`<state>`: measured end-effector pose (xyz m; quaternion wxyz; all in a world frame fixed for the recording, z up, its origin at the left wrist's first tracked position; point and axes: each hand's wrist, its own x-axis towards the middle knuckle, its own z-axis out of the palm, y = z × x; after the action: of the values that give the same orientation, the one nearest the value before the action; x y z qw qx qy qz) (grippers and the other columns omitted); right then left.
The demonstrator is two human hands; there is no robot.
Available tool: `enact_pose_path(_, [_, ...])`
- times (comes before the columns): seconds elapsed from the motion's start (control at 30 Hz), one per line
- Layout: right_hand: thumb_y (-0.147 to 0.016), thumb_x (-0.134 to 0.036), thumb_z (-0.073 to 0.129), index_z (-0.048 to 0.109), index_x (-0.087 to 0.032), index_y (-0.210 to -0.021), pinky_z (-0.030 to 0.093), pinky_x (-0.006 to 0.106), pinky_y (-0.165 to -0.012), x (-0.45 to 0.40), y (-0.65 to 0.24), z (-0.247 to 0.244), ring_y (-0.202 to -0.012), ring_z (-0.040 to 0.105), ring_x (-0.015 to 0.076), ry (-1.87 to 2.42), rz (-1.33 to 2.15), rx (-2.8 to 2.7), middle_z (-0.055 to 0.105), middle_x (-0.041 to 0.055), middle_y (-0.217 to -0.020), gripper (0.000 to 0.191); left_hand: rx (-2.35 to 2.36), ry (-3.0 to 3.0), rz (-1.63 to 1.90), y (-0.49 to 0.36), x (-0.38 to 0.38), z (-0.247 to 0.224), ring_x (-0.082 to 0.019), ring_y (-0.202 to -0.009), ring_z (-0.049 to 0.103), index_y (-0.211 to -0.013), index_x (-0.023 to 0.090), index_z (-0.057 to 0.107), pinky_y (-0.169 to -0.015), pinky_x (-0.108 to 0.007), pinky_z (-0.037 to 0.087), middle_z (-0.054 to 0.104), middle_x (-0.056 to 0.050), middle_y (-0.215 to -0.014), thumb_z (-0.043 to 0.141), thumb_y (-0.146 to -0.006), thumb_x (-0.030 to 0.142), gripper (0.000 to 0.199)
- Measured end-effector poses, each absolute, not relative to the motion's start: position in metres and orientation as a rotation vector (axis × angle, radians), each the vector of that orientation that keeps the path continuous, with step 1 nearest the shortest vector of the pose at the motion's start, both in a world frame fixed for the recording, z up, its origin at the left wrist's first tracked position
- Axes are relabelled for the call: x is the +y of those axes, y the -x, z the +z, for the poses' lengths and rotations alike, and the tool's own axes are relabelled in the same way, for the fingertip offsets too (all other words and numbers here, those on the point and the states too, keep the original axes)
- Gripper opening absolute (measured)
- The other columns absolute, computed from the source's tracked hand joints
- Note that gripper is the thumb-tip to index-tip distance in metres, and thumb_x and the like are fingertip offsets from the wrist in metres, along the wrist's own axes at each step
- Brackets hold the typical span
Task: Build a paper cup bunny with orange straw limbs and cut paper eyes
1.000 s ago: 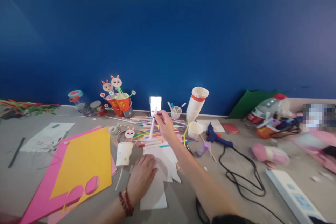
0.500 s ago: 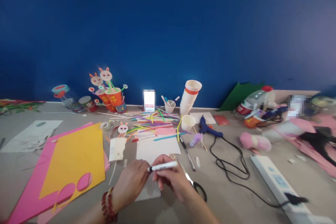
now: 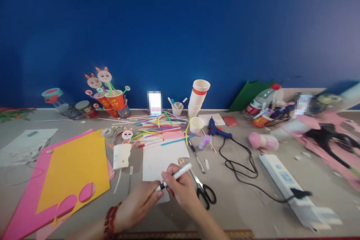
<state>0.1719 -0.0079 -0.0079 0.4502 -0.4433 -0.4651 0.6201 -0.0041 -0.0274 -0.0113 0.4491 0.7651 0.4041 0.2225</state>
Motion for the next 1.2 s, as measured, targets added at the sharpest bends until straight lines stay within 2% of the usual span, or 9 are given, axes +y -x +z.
enact_pose_path(0.1, [-0.073,-0.051,0.079,0.048,-0.023,-0.061,0.016,0.021,-0.036,0.003,-0.210,0.017,-0.037,0.024,0.0062,1.078,1.226,-0.828,0.044,-0.0074,-0.050,0.043,0.821,-1.350,0.424,0.012,-0.032,-0.008,-0.011,-0.045,0.031,-0.064,0.024,0.032,-0.045,-0.024,0.028,0.036,0.006,-0.052,0.020,-0.096,0.068,0.056])
enact_pose_path(0.17, [-0.079,-0.042,0.077,0.046,-0.023,-0.061,0.018,0.020,-0.036,0.010,-0.239,0.035,-0.036,0.021,0.0058,0.982,1.010,-0.719,0.040,-0.0092,-0.046,0.040,0.883,-1.271,0.394,0.022,-0.034,-0.011,-0.010,-0.045,0.027,-0.063,0.024,0.029,-0.044,-0.024,0.026,0.031,0.008,-0.052,0.020,-0.095,0.070,0.057])
enact_pose_path(0.27, [-0.080,-0.041,0.078,0.052,-0.022,-0.063,0.026,0.020,-0.040,0.012,-0.260,0.040,-0.040,0.032,0.0081,0.967,0.901,-0.798,0.040,-0.0082,-0.043,0.036,1.136,-1.694,0.460,0.035,-0.035,-0.020,-0.013,-0.057,0.042,-0.064,0.021,0.037,-0.056,-0.025,0.033,0.044,0.003,-0.061,0.038,-0.098,0.058,0.050])
enact_pose_path(0.37, [-0.075,-0.051,0.081,0.061,-0.021,-0.073,0.028,0.020,-0.040,0.006,-0.240,0.015,-0.044,0.043,0.0096,1.225,1.181,-0.971,0.053,-0.0036,-0.053,0.036,1.229,-2.162,0.560,0.039,-0.034,-0.026,-0.018,-0.073,0.055,-0.071,0.019,0.049,-0.067,-0.029,0.042,0.058,-0.003,-0.075,0.045,-0.100,0.035,0.033])
enact_pose_path(0.47, [-0.077,-0.059,0.076,0.060,-0.020,-0.076,0.035,0.023,-0.044,0.004,-0.207,-0.018,-0.047,0.046,0.0117,1.297,1.328,-1.161,0.056,-0.0018,-0.059,0.042,1.164,-2.394,0.672,0.037,-0.031,-0.028,-0.022,-0.091,0.060,-0.091,0.018,0.061,-0.081,-0.034,0.049,0.066,-0.008,-0.096,0.046,-0.097,0.018,0.016])
enact_pose_path(0.53, [-0.079,-0.061,0.072,0.059,-0.021,-0.078,0.039,0.025,-0.047,0.007,-0.191,-0.033,-0.050,0.048,0.0130,1.284,1.335,-1.254,0.058,-0.0013,-0.063,0.042,1.194,-2.484,0.679,0.034,-0.029,-0.031,-0.025,-0.106,0.059,-0.109,0.017,0.062,-0.092,-0.039,0.051,0.065,-0.011,-0.112,0.049,-0.093,0.012,0.022])
enact_pose_path(0.73, [-0.087,-0.050,0.066,0.056,-0.022,-0.076,0.038,0.026,-0.050,0.017,-0.176,-0.043,-0.053,0.046,0.0149,1.262,1.243,-1.395,0.051,-0.0035,-0.059,0.031,1.471,-2.568,0.500,0.033,-0.025,-0.042,-0.032,-0.121,0.055,-0.125,0.019,0.061,-0.098,-0.051,0.052,0.059,-0.015,-0.132,0.055,-0.090,0.014,0.036])
enact_pose_path(0.9, [-0.090,-0.037,0.062,0.062,-0.022,-0.086,0.044,0.027,-0.059,0.018,-0.167,-0.043,-0.068,0.057,0.0185,1.222,1.211,-1.496,0.061,0.0010,-0.075,0.016,1.445,-2.575,0.500,0.035,-0.024,-0.047,-0.030,-0.122,0.055,-0.126,0.017,0.060,-0.100,-0.050,0.051,0.062,-0.014,-0.133,0.055,-0.091,0.014,0.036])
enact_pose_path(1.2, [-0.082,-0.026,0.059,0.056,-0.023,-0.071,0.038,0.027,-0.056,0.022,-0.156,-0.050,-0.060,0.050,0.0168,1.177,1.028,-1.541,0.055,-0.0013,-0.065,0.012,1.434,-2.572,0.489,0.037,-0.023,-0.052,-0.027,-0.122,0.057,-0.131,0.016,0.056,-0.103,-0.046,0.049,0.065,-0.012,-0.132,0.054,-0.088,0.010,0.043])
